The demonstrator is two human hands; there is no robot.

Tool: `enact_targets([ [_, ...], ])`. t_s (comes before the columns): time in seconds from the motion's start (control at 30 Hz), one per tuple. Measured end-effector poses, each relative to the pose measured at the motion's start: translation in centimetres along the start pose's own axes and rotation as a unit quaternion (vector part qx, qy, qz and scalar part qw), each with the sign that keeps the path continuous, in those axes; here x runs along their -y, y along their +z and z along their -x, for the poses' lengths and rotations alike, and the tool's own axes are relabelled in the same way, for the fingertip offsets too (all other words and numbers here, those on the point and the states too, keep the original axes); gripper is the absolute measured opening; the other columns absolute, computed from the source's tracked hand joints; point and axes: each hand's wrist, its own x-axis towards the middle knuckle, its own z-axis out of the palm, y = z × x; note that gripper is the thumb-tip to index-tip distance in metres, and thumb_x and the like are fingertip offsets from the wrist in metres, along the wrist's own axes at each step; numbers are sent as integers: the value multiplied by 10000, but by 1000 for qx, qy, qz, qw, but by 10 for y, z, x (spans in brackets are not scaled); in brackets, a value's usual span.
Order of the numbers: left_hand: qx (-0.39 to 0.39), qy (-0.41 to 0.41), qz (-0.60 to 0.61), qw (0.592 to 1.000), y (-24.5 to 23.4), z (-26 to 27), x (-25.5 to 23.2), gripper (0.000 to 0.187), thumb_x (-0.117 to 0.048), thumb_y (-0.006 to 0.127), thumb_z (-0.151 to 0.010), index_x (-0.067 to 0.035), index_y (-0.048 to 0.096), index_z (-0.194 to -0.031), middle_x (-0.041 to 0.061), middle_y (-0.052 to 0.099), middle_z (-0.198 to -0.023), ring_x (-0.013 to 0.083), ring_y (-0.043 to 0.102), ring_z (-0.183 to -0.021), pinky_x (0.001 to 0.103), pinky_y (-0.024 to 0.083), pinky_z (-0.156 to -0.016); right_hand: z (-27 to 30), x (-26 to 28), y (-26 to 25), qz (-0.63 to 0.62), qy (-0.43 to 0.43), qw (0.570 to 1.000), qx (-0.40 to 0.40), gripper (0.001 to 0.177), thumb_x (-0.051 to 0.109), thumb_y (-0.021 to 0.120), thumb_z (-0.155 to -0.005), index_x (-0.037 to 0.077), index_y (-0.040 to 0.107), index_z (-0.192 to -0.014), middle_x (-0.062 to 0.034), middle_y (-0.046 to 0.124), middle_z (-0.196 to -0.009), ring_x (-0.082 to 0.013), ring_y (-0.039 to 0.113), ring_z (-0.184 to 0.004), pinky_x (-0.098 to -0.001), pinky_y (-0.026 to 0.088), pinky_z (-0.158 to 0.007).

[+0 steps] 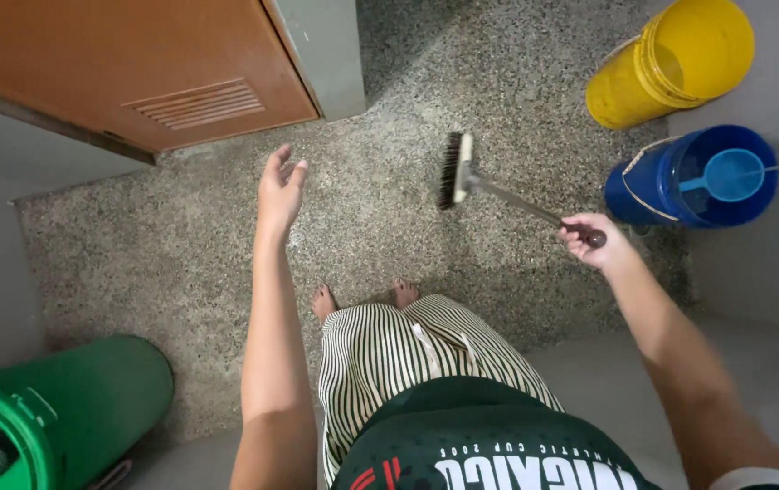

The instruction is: The person sweeps the bathroom floor with a small hand broom, moving around buckets and a toilet. They briefly turn on a tap to fill a blue bucket with water, then continue sweeping the floor.

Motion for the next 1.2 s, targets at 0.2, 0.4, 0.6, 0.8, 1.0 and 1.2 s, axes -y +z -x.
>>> enact_targets([
  [0.2, 3, 7, -16, 1000, 1, 4, -8, 533, -255, 597, -999, -110, 467, -1495, 174, 512, -1525, 306, 554, -1367, 444, 500, -1084, 27, -29, 65, 176, -111, 977, -51, 122, 78, 659, -887, 71, 539, -907, -27, 604, -743, -82, 548, -538, -212, 401, -396],
  [0.4, 7, -7, -16, 1000, -1, 7, -7, 541, -271, 576, -1004, -111, 454, -1506, 179, 481, -1542, 315, 545, -1372, 461, 503, -1084, 74, -40, 152, 153, -71, 986, -5, 384, 48, 632, -862, 10, 553, -1236, -29, 618, -744, -70, 540, -512, -182, 416, -383],
  [0.6, 2, -16, 25, 1000, -3, 9, 2, 530, -248, 575, -1004, -112, 453, -1502, 178, 478, -1547, 310, 565, -1360, 452, 521, -1072, 22, -54, 226, 170, -12, 972, 161, 225, 29, 622, -915, -54, 530, -1103, -25, 565, -706, -47, 426, -455, -153, 311, -324],
  [0.8, -18, -26, 25, 999, -19, 15, 11, 526, -238, 571, -1014, -128, 455, -1516, 195, 511, -1522, 315, 576, -1352, 442, 501, -1094, -43, -43, 290, 278, 36, 952, 124, 122, 19, 641, -867, -11, 532, -912, -51, 575, -714, -54, 427, -480, -153, 306, -345],
  [1.0, -44, -49, 18, 998, -30, 26, 30, 536, -270, 594, -1006, -119, 462, -1503, 197, 530, -1503, 318, 573, -1347, 449, 510, -1072, -80, 23, 256, 240, 23, 966, 89, 133, 17, 626, -890, -54, 546, -968, -72, 554, -732, -62, 423, -500, -152, 306, -363],
  [1.2, -49, -48, 5, 998, -39, 28, 47, 520, -259, 585, -1009, -102, 474, -1492, 196, 532, -1501, 320, 570, -1345, 438, 503, -1064, -67, 80, 149, 222, -39, 974, 2, 124, 49, 630, -942, -19, 532, -971, -44, 547, -726, -51, 419, -496, -151, 298, -367],
])
